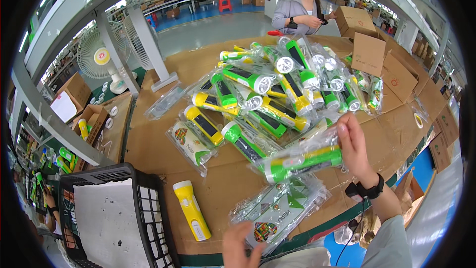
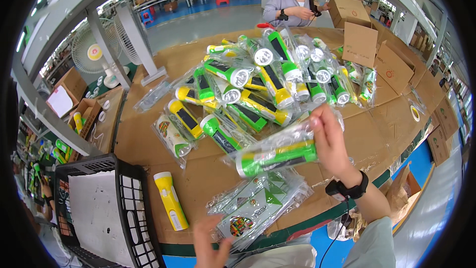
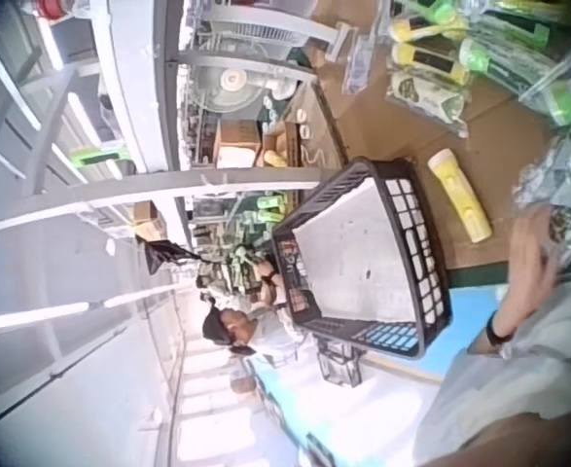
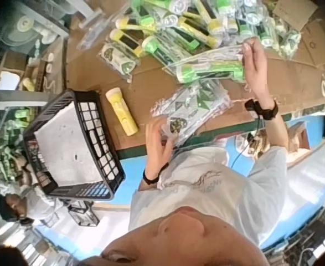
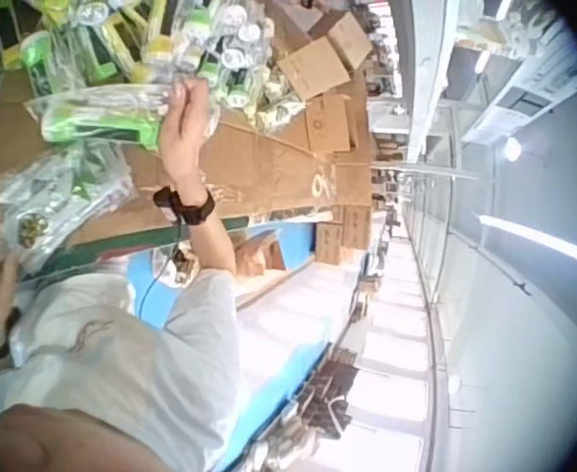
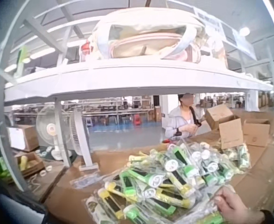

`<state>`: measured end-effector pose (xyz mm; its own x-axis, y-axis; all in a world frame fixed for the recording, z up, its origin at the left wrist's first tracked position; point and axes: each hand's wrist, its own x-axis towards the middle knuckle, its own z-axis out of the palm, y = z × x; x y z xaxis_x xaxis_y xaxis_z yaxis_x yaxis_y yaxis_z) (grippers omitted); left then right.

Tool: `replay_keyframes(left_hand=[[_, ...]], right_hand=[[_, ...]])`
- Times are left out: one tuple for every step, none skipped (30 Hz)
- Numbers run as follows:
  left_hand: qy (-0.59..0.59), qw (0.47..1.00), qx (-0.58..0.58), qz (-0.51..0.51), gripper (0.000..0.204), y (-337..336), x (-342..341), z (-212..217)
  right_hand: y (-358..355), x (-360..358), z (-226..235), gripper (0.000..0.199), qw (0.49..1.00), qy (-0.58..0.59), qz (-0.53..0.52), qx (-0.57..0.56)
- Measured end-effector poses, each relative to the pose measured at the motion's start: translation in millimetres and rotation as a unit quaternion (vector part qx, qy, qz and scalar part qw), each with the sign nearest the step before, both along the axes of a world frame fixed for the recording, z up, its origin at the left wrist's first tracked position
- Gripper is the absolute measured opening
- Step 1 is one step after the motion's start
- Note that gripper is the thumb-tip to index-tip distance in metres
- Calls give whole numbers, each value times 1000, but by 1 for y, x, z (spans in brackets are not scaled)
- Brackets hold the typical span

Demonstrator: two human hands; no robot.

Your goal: The person is packing flashlights into plastic bags and organizing them on the assembly table.

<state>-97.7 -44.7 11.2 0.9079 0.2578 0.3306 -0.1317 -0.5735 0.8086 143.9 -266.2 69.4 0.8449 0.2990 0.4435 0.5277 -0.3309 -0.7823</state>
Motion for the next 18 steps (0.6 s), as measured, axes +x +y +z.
replay_keyframes(left_hand=[[89, 990, 27, -107, 52, -3, -4, 8], [84, 990, 26, -112, 52, -11, -7, 1], [110, 980, 74, -149, 58, -21, -15, -12], [135, 966, 121, -185, 65, -27, -21, -24], [134, 966, 121, -186, 65, -28, -23, -31], [153, 965, 117, -177, 64, -29, -24, -38], [175, 964, 115, -166, 64, -27, -24, -42], [173, 963, 118, -169, 64, -24, -23, -44], [159, 965, 128, -163, 60, -20, -22, -44], [147, 967, 139, -154, 55, -17, -22, -44], [147, 967, 142, -155, 55, -14, -20, -42], [106, 973, 148, -144, 48, -12, -17, -39], [68, 977, 154, -128, 41, -10, -16, -36], [70, 977, 156, -125, 41, -11, -15, -34], [59, 983, 140, -101, 34, -12, -15, -32], [49, 988, 123, -74, 28, -12, -16, -30], [52, 988, 124, -71, 28, -13, -16, -28], [46, 991, 113, -61, 25, -14, -16, -27]], right_hand=[[-5, 12, 2, 12, 998, 43, -43, 34], [-17, 29, 0, 12, 998, 38, -48, 32], [-31, 52, -8, 14, 982, 28, -84, 166], [-39, 71, -7, 16, 948, 18, -118, 295], [-41, 83, 3, 16, 948, 17, -119, 296], [-42, 96, 13, 17, 917, 30, -123, 378], [-40, 110, 21, 19, 878, 46, -124, 460], [-55, 135, 17, 21, 877, 67, -93, 467], [-71, 158, 13, 23, 875, 86, -65, 472], [-62, 171, 20, 23, 876, 86, -99, 465], [-51, 180, 26, 24, 875, 85, -131, 458], [-49, 189, 27, 24, 874, 84, -133, 460], [-40, 196, 29, 29, 890, 121, -88, 431], [-33, 198, 28, 36, 902, 156, -43, 399], [-30, 196, 25, 36, 902, 158, -42, 400], [-20, 182, 28, 44, 937, 143, -100, 304], [-15, 172, 27, 53, 958, 125, -158, 202], [-15, 173, 15, 66, 972, 6, -219, 84]])
